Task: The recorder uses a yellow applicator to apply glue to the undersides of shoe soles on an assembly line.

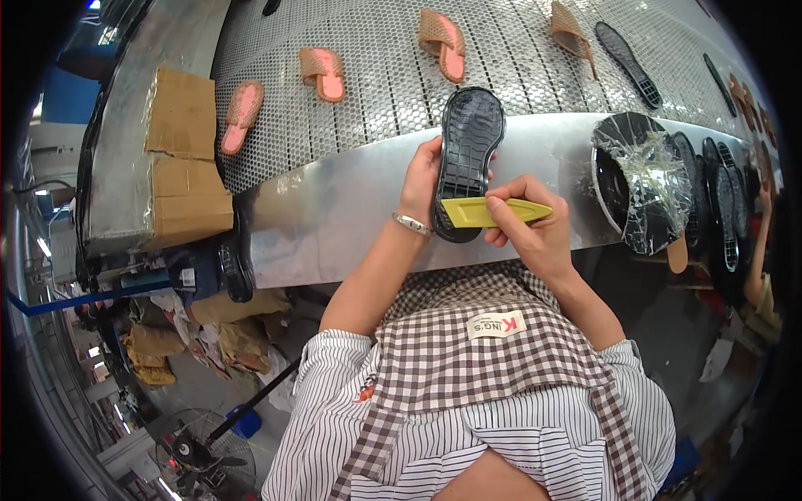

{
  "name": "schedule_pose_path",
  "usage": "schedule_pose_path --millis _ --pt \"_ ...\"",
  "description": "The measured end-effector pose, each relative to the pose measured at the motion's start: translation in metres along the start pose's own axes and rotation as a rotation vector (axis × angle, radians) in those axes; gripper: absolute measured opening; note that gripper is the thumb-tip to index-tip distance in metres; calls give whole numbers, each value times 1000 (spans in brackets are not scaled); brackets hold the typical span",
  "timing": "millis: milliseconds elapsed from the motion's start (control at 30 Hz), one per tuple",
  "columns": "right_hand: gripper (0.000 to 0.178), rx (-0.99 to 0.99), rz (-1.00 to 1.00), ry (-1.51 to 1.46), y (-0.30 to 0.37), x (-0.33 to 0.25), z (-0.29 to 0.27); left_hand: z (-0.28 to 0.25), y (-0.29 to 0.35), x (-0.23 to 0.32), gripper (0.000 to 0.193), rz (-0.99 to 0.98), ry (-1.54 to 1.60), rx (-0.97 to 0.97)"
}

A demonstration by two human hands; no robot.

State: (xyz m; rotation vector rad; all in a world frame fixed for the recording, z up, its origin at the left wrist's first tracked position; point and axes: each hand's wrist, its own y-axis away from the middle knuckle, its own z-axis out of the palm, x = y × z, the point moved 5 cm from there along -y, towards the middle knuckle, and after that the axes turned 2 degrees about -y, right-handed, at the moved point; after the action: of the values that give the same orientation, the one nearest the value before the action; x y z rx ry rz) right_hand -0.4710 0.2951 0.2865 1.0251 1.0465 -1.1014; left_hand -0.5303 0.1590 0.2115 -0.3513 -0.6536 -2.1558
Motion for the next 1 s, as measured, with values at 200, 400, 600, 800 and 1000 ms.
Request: schedule_pose_path --millis 200,400,600,800,1000 --pt "12 -244 99 226 -10 -27 3 -1 3 0 49 -3 -35 37" --pt "8 -831 -241 772 -38 -60 25 5 15 -14 50 -149 131 -145" --pt "11 -1095 -463 996 -31 -76 69 10 20 -29 41 -272 97 -61" --pt "16 -1210 -547 1019 -24 -74 78 22 32 -39 42 -354 -54 -170" --pt "20 -1145 -618 993 -35 -93 61 21 29 -34 43 -265 -151 -127"
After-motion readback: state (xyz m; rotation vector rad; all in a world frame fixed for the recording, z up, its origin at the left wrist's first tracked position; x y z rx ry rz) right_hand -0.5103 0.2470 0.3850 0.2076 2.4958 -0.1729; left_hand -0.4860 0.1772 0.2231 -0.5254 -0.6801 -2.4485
